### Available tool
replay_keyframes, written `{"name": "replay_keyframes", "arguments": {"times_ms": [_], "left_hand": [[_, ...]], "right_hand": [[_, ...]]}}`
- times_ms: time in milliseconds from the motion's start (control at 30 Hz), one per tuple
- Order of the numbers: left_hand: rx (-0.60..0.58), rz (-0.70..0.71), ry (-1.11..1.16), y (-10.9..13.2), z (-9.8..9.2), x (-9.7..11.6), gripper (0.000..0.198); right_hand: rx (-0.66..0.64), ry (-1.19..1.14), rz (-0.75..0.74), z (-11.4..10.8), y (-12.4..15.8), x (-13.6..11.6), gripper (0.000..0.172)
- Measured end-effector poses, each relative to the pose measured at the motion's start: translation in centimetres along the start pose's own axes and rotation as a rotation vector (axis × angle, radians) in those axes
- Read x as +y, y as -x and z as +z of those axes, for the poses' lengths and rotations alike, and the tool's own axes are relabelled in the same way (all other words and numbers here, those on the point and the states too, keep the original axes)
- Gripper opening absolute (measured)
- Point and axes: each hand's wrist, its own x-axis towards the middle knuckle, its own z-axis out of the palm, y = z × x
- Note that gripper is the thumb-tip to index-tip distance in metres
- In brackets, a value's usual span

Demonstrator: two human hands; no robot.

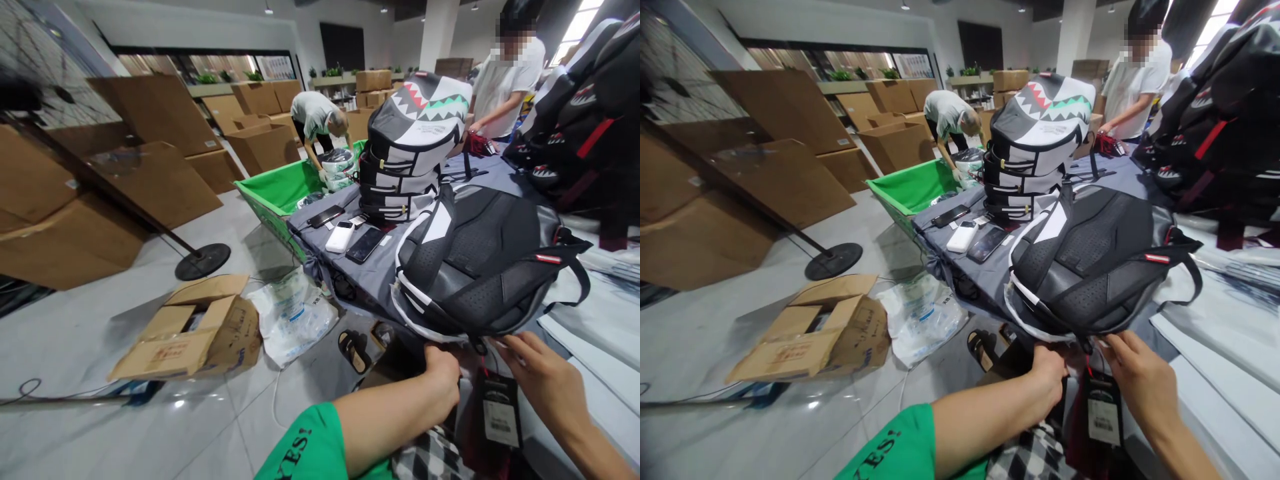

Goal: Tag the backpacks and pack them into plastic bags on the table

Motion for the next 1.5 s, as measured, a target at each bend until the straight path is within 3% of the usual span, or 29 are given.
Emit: {"name": "replay_keyframes", "arguments": {"times_ms": [100,267,400,633,700,767,833,967,1100,1233,1333,1500], "left_hand": [[-0.004,-0.055,0.042,-0.1,0.4,0.5,0.041],[-0.005,0.009,0.063,0.3,-0.2,0.2,0.009],[0.020,0.071,0.095,0.8,-1.2,-0.3,0.015],[-0.079,0.150,0.257,1.8,-1.7,0.1,0.025],[-0.162,0.167,0.274,2.4,-1.8,0.6,0.026],[-0.253,0.178,0.269,3.0,-1.9,1.1,0.028],[-0.257,0.176,0.255,3.2,-1.8,1.3,0.030],[-0.083,0.141,0.222,2.9,-1.3,1.1,0.035],[-0.009,0.145,0.205,2.6,-0.8,0.9,0.034],[0.018,0.188,0.205,2.6,-0.3,1.0,0.033],[0.006,0.208,0.199,2.6,-0.4,1.1,0.032],[-0.033,0.199,0.115,2.9,-1.3,1.5,0.030]], "right_hand": [[0.098,0.153,-0.162,-0.9,0.3,-1.4,0.064],[0.180,0.301,-0.259,-0.9,0.0,-3.6,0.054],[0.172,0.337,-0.279,0.5,0.6,-5.0,0.055],[0.154,0.341,-0.378,2.4,3.2,-5.8,0.032],[0.157,0.319,-0.409,2.6,3.8,-5.6,0.030],[0.172,0.283,-0.406,2.8,4.1,-5.4,0.027],[0.189,0.245,-0.391,3.0,4.3,-5.3,0.023],[0.208,0.177,-0.356,3.1,4.2,-5.4,0.016],[0.284,0.028,-0.345,2.7,4.1,-5.4,0.012],[0.392,0.215,-0.227,3.1,3.4,-5.3,0.019],[0.397,0.353,-0.131,4.1,2.7,-5.1,0.018],[0.374,0.329,-0.123,4.9,2.6,-4.6,0.021]]}}
